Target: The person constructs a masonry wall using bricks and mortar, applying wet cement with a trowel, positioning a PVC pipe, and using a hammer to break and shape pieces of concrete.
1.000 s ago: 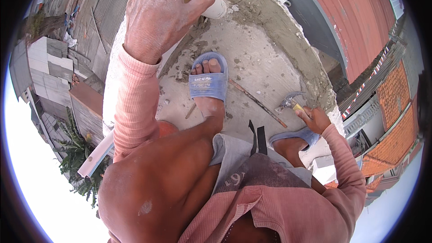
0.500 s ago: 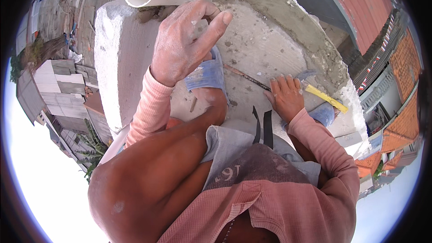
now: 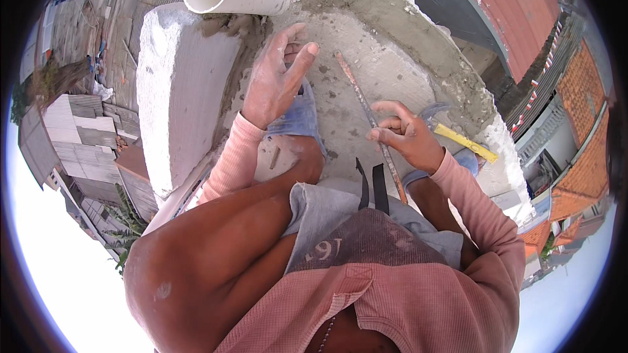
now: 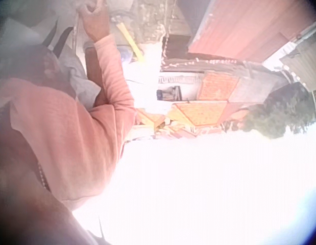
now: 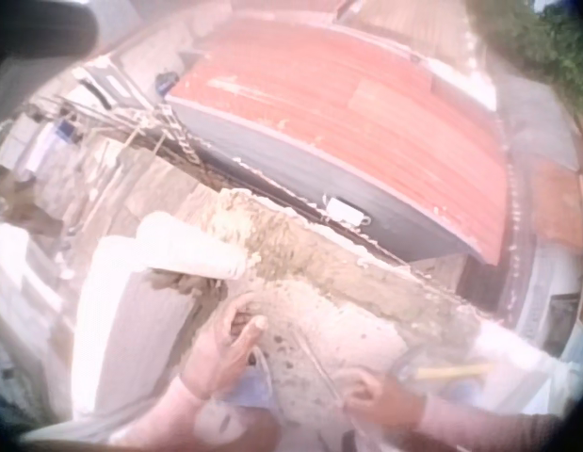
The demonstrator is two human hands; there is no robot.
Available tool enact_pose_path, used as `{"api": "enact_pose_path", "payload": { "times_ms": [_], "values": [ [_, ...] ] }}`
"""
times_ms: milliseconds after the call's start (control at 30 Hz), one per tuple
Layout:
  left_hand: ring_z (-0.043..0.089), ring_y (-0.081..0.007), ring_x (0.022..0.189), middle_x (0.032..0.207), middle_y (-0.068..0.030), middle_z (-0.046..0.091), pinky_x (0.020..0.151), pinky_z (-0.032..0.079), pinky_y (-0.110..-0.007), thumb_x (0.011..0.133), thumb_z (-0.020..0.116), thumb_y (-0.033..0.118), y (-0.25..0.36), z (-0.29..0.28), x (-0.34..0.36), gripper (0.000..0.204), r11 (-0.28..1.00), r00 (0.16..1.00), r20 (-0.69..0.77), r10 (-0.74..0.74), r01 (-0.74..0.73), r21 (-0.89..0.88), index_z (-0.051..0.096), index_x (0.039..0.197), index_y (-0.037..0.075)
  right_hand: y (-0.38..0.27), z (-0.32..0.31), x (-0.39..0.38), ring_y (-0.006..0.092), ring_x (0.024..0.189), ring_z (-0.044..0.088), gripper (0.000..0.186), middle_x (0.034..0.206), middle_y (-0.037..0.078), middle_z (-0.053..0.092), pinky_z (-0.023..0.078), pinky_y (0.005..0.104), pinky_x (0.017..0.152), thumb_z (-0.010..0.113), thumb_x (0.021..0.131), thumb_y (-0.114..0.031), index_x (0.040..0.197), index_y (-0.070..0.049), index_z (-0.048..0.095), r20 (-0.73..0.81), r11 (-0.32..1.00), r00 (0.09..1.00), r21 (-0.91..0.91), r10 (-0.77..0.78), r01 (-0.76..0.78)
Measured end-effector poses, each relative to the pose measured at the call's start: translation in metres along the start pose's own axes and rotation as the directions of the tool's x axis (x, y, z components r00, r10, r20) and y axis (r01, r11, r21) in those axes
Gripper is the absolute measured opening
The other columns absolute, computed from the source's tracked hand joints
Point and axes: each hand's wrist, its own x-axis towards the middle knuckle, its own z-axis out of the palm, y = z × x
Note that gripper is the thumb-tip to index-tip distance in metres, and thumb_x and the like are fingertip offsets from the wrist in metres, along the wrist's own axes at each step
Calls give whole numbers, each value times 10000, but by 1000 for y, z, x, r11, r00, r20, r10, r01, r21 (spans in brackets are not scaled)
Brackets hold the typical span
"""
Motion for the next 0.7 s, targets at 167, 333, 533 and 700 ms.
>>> {"api": "enact_pose_path", "payload": {
  "times_ms": [167, 333, 533, 700],
  "values": [
    [657, -250, 1105, 1272, -165, 613, 936, 528, -335, 1027, 551, 356, 20, 11, 21, 512, 767, 914, 290, -285, 399, -503, 497, 1376, -15, -48, -12, 10, 111, 877, 643, 460, 1027, 106, 734, 498, 282, 827, 680, 957, -231, 1321, -40, 475, 28, 984, 997, 167, -68, 62],
    [672, -241, 1089, 1209, -149, 649, 932, 546, -325, 1047, 484, 373, 21, 11, 36, 528, 642, 926, 357, -119, 346, -685, 467, 1383, -35, -62, -11, 28, 111, 867, 643, 421, 959, 93, 739, 497, 273, 809, 677, 959, -287, 1252, -18, 538, 9, 988, 990, 70, -142, 141],
    [673, -274, 1125, 1213, -184, 657, 885, 571, -333, 1068, 445, 373, 37, -4, 44, 478, 443, 951, 283, -126, 309, -842, 489, 1340, -18, -64, -7, 40, 92, 741, 598, 368, 798, 42, 690, 482, 255, 726, 634, 981, -362, 1041, 1, 651, -126, 996, 991, 69, -52, 61],
    [661, -303, 1148, 1236, -209, 644, 922, 574, -368, 1067, 431, 405, 64, -40, 40, 514, 679, 974, 155, -168, 228, -698, 486, 1332, -33, -71, -1, 31, 74, 661, 529, 403, 679, -14, 572, 445, 245, 664, 572, 1013, -404, 947, -21, 677, -178, 990, 974, -43, -142, 137]
  ]
}}
